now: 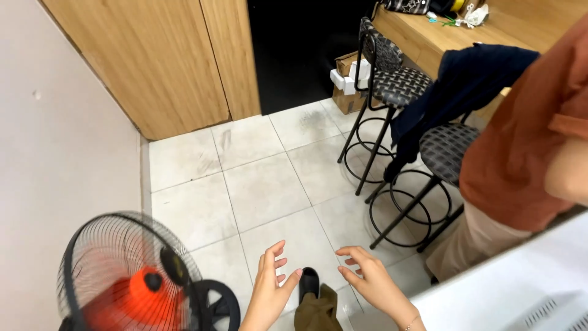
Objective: Organizing and placing small candle gift boxes onto a display shelf.
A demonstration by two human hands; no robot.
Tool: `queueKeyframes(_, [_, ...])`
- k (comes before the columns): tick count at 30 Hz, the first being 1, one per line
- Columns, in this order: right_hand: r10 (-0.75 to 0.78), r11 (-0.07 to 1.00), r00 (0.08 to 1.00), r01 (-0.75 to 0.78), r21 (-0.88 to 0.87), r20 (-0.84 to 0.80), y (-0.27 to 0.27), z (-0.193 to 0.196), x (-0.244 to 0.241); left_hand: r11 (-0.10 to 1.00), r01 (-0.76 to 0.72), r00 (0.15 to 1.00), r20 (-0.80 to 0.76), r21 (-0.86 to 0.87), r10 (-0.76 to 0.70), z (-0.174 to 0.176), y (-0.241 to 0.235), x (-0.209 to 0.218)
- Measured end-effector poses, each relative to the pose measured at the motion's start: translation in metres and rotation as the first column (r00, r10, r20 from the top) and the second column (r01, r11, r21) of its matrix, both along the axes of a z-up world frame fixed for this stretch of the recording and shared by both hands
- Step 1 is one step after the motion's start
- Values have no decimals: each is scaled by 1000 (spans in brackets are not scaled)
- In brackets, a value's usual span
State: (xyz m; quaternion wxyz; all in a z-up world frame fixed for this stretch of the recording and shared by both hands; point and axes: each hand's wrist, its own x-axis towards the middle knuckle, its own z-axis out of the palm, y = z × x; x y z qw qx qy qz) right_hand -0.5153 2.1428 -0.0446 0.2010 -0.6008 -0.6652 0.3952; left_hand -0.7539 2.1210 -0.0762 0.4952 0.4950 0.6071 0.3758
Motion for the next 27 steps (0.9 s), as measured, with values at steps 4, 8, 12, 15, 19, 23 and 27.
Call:
queueKeyframes(4, [27,999,1000,-26,39,-8,99,2,-8,1000,-8,1000,-13,6,8,-6,93,-6])
queueKeyframes(8, [20,1000,999,-19,22,-44,197,0,-10,999,-22,998,-53,-30,21,-5,191,-9])
queueKeyframes(12, [27,999,999,-27,19,-36,282,11,-13,998,-41,998,-52,-46,38,-6,284,-7])
queueKeyframes(15, [-22,998,999,21,-56,-26,332,17,-17,994,-35,998,-48,-103,30,-12,345,-5])
queueKeyframes(19, [-16,1000,1000,16,-23,-16,396,7,-17,969,24,997,-59,-247,-40,-29,425,-2])
queueKeyframes(23, [-102,995,995,102,-19,-13,459,6,-27,981,107,994,16,-162,-106,-39,507,-11])
queueKeyframes(27, [-200,979,979,201,20,-36,531,-6,-37,976,198,980,24,-93,-196,-39,598,-23])
